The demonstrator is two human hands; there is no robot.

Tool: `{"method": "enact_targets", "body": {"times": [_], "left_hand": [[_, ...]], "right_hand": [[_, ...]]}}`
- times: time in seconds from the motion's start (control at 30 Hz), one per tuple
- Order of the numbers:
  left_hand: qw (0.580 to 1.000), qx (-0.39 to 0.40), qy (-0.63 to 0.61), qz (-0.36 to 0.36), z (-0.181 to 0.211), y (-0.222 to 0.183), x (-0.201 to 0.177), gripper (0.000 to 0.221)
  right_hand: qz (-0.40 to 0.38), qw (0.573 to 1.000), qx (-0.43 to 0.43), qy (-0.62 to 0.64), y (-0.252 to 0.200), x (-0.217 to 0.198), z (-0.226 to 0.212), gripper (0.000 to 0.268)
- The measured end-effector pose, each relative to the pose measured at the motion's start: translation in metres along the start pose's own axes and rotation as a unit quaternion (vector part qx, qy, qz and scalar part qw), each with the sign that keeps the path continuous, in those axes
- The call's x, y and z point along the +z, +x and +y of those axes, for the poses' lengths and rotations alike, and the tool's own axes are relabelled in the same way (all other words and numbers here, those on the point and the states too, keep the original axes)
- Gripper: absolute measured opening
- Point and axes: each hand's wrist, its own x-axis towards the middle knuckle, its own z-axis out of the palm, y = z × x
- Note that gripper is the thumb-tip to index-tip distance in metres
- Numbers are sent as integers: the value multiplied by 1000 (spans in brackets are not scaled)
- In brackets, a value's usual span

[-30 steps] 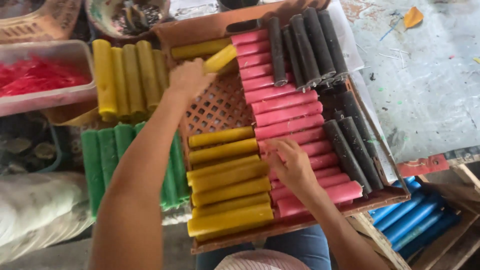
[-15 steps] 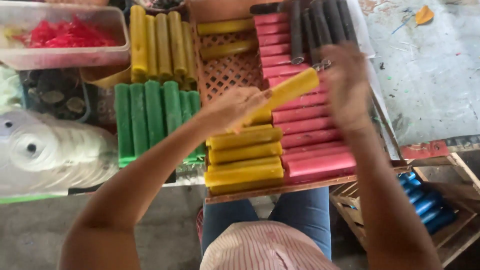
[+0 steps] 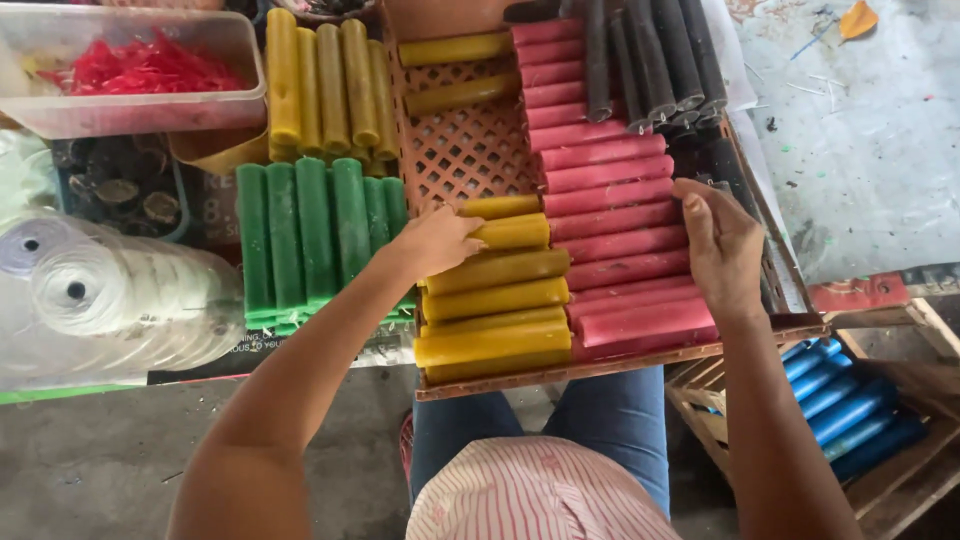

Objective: Organizing colored candles by placing them into a wooden tray by color.

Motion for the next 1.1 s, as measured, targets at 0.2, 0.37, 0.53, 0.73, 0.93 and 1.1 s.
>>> {"method": "enact_targets", "body": {"times": [0.2,0.37,0.53,0.73,0.93,1.1], "left_hand": [[994,7,-81,-79,-6,19,-3,57],[992,-19,33,117,-33,89,-18,39],[965,-63,60,246,-84,216,-30,78],[889,-73,202,403,-115,260,0,35],[973,-142,-1,180,-86,186,-43,54],[889,-93,-408,188,-55,99,-35,51]], "right_hand": [[-15,999,47,21,-4,14,1,42],[-42,995,88,8,-12,21,18,28],[-48,994,91,-26,-19,25,38,28],[-43,994,103,-14,-18,27,41,28],[-39,996,85,-14,-15,27,33,20],[-11,997,59,-47,-5,55,-17,9]]}}
